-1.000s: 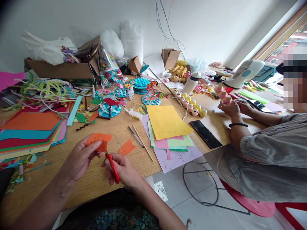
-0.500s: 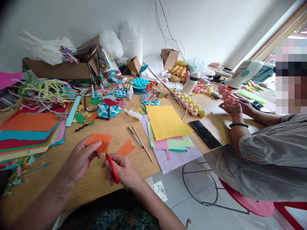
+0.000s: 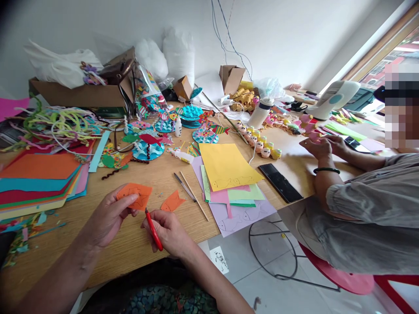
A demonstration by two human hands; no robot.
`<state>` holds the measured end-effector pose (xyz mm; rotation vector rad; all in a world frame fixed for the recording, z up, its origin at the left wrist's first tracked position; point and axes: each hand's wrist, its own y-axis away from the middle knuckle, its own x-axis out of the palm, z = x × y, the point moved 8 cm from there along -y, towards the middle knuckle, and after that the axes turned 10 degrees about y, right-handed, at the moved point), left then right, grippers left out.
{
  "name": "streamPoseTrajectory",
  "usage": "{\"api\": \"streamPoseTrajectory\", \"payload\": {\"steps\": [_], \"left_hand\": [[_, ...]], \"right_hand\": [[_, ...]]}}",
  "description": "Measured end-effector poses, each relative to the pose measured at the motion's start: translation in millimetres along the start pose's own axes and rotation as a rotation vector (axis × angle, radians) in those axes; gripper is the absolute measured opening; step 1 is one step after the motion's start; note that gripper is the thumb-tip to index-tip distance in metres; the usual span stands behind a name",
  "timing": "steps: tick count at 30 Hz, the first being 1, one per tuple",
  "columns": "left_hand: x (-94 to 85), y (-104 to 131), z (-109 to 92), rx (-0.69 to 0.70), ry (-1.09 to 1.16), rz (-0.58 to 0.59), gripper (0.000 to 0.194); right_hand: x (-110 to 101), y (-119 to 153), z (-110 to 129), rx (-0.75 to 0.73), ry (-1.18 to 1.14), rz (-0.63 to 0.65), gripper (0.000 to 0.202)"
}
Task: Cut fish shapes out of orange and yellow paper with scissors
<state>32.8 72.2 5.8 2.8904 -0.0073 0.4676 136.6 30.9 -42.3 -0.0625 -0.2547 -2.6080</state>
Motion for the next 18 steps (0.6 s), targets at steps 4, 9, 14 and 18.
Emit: {"api": "streamPoseTrajectory", "payload": {"steps": [4, 9, 14, 18], "left_hand": [[-0.7, -0.8, 1.2, -0.009, 0.001, 0.004, 0.012], [-0.3, 0.6, 1.8, -0.021, 0.001, 0.005, 0.011], [1.6, 1.5, 1.4, -0.032, 0.013, 0.004, 0.012], [2.4, 1.3, 2.2, -0.035, 0.024, 0.008, 0.013]], "right_hand": [[-0.1, 0.4, 1.1, -0.013, 0.006, 0.005, 0.050], [-0.9, 0.9, 0.7, -0.012, 0.016, 0.002, 0.048], [-1.0, 0.8, -1.6, 0.001, 0.029, -0.001, 0.045], [-1.3, 0.8, -2.2, -0.005, 0.029, -0.005, 0.043]]}}
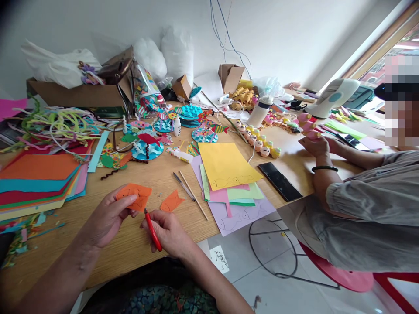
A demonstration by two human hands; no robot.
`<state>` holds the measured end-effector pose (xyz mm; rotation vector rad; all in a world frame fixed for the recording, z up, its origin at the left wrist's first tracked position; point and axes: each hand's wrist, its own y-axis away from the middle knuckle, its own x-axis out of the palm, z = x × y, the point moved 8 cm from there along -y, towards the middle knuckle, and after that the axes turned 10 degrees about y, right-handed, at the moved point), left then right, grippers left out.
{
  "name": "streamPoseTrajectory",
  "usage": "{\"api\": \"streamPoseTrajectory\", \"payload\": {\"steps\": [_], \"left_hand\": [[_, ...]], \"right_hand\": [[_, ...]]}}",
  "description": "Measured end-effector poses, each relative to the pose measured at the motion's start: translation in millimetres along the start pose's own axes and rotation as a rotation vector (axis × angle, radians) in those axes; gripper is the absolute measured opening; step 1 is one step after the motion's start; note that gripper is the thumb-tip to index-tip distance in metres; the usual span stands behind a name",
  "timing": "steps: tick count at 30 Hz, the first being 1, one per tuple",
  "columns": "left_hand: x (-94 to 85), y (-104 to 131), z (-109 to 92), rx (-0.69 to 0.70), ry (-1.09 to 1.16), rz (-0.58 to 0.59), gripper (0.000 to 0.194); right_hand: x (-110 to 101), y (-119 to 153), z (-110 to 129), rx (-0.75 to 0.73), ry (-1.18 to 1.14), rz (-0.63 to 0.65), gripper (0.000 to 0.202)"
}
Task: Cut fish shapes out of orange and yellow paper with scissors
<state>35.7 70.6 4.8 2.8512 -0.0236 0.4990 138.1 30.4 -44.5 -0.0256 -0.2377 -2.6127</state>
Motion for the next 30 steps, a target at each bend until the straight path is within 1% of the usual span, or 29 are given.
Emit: {"api": "streamPoseTrajectory", "payload": {"steps": [6, 14, 21, 25, 30], "left_hand": [[-0.6, -0.8, 2.2, -0.013, 0.002, 0.002, 0.012], [-2.0, -0.6, 3.7, -0.011, 0.012, 0.010, 0.013], [-7.6, -5.9, -0.4, -0.030, -0.071, 0.085, 0.016], [-15.0, -9.9, -7.6, 0.010, -0.136, 0.064, 0.014], [-13.7, -9.1, -5.4, 0.002, -0.134, 0.041, 0.015]], "right_hand": [[0.2, -0.3, -0.8, -0.005, -0.014, -0.002, 0.041], [-1.1, 0.4, 2.8, -0.009, 0.007, -0.005, 0.050], [-4.4, 1.3, 0.9, 0.019, 0.048, 0.011, 0.051], [-4.8, 1.9, -0.4, 0.032, 0.081, 0.020, 0.051], [1.1, 0.8, -5.5, 0.031, 0.024, 0.064, 0.050]]}}
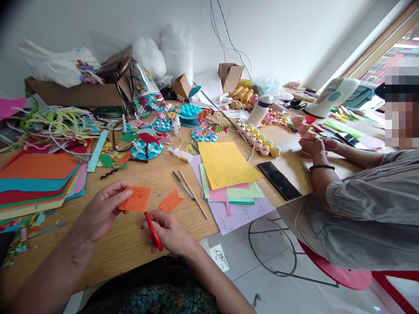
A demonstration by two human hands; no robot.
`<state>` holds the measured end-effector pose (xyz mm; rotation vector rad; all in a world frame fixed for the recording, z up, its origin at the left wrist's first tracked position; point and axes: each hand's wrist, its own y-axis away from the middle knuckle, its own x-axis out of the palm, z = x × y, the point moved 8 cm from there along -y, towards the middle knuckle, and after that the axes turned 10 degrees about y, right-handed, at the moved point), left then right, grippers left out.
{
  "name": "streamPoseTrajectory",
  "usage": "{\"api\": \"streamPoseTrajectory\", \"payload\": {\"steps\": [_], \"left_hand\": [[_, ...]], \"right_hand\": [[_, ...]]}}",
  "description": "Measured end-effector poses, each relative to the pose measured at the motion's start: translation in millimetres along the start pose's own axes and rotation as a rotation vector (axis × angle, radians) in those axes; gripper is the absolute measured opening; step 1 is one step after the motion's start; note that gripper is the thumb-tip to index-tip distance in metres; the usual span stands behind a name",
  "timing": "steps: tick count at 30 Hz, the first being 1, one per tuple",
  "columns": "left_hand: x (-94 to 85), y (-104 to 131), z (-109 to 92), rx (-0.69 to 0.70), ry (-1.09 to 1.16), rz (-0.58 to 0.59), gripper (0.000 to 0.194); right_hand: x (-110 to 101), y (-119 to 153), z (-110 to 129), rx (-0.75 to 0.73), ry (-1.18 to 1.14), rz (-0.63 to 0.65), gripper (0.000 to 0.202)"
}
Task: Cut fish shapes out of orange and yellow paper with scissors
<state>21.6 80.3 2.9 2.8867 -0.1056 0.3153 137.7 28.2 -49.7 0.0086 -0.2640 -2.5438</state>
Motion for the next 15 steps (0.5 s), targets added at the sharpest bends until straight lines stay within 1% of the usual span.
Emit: {"api": "streamPoseTrajectory", "payload": {"steps": [6, 10, 15], "left_hand": [[6.2, 3.1, 3.7, -0.028, 0.029, 0.002, 0.017], [10.9, 4.1, 3.9, -0.044, 0.018, 0.020, 0.018], [15.5, 3.2, 5.3, -0.031, 0.016, 0.058, 0.018]], "right_hand": [[3.2, -2.4, -0.4, -0.013, -0.141, 0.009, 0.050], [3.9, -3.0, 1.1, -0.001, -0.192, 0.013, 0.052], [4.8, -3.7, 0.4, -0.007, -0.231, 0.021, 0.050]]}}
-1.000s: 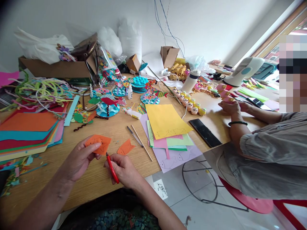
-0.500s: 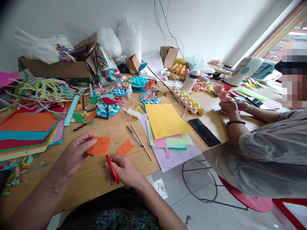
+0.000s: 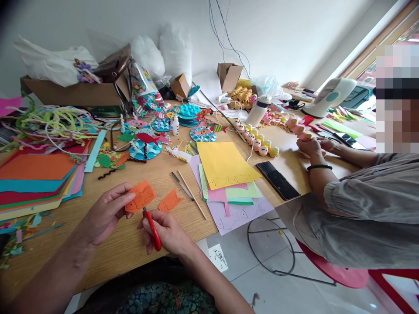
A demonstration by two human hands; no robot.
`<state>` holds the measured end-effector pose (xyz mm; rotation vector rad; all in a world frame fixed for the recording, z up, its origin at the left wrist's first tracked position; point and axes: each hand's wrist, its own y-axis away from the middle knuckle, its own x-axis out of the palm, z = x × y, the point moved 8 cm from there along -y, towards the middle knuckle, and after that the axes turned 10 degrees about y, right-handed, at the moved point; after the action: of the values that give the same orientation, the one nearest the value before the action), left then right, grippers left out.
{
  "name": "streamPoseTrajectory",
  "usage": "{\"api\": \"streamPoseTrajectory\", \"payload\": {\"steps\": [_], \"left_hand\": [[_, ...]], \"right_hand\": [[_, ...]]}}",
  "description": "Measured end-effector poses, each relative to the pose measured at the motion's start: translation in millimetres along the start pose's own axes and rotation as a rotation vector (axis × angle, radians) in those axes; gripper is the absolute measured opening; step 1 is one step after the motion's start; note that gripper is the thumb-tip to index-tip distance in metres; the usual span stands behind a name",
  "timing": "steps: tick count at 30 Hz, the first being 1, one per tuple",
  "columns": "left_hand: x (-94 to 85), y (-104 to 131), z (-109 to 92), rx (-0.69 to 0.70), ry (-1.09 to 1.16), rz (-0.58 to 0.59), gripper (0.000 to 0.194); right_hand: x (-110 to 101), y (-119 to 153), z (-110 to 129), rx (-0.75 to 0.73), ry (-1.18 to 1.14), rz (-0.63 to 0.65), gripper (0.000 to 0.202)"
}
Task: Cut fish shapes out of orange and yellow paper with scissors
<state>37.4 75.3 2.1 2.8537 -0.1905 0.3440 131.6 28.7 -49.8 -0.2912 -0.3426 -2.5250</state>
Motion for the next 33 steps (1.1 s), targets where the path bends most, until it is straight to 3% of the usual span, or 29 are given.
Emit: {"api": "streamPoseTrajectory", "payload": {"steps": [15, 33], "left_hand": [[2.0, -3.0, 7.7, 0.020, -0.046, 0.032, 0.016], [6.7, -3.0, 8.2, 0.060, -0.051, -0.036, 0.017]], "right_hand": [[-2.2, 0.5, -3.0, -0.006, -0.002, -0.018, 0.049], [-2.9, 2.1, -2.8, -0.008, 0.018, -0.030, 0.052]]}}
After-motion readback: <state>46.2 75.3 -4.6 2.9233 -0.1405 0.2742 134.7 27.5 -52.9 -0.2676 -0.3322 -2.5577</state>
